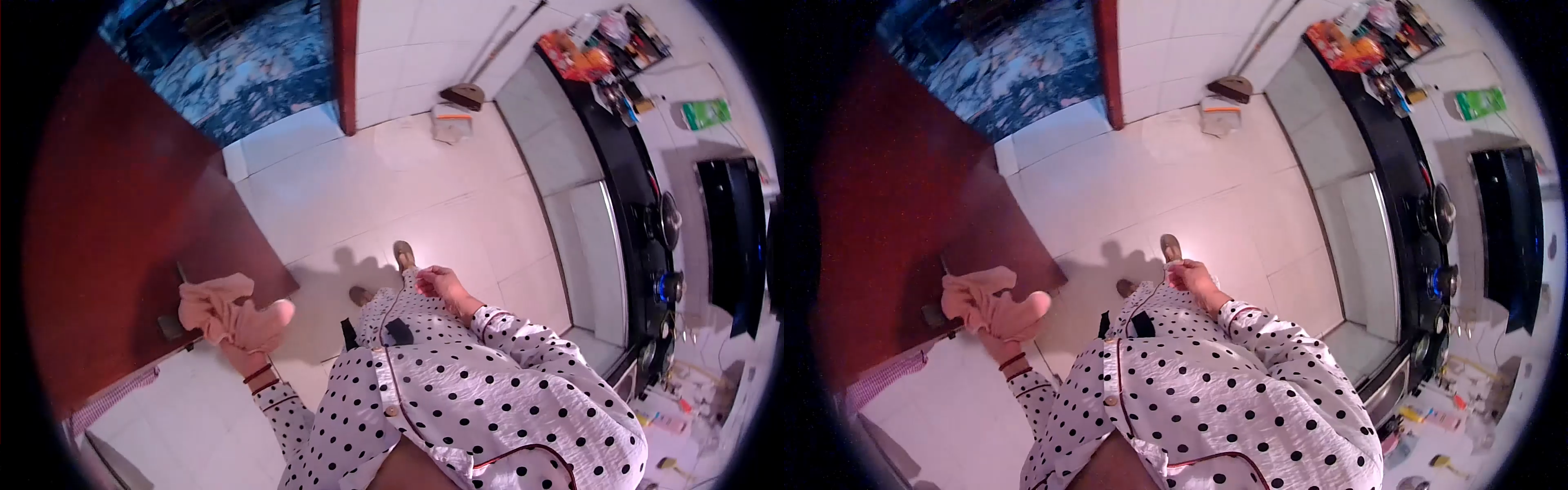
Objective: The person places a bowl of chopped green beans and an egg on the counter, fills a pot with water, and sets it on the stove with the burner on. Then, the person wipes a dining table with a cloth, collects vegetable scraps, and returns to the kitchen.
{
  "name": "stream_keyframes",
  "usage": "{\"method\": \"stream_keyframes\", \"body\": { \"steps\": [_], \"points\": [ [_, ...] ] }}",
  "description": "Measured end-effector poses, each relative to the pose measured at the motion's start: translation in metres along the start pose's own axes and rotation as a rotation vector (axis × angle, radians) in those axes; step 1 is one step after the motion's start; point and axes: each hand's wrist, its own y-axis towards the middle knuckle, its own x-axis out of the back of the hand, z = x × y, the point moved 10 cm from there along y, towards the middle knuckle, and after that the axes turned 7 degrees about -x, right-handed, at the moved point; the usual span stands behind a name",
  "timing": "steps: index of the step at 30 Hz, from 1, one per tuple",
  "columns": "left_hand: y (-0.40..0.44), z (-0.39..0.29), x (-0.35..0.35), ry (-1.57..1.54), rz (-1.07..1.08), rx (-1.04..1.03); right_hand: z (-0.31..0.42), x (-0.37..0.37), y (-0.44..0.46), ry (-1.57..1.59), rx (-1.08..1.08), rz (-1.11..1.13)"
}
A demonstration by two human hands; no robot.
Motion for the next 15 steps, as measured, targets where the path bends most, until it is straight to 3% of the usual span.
{"method": "stream_keyframes", "body": {
  "steps": [6, 15],
  "points": [
    [0.018, 0.001, -0.012, 0.153, -0.110, 0.013, -0.027, 0.079, 0.032, 0.094, -0.037, -0.070],
    [0.029, 0.036, -0.033, 0.427, -0.116, 0.039, -0.027, 0.183, 0.022, -0.118, 0.238, -0.325]
  ]
}}
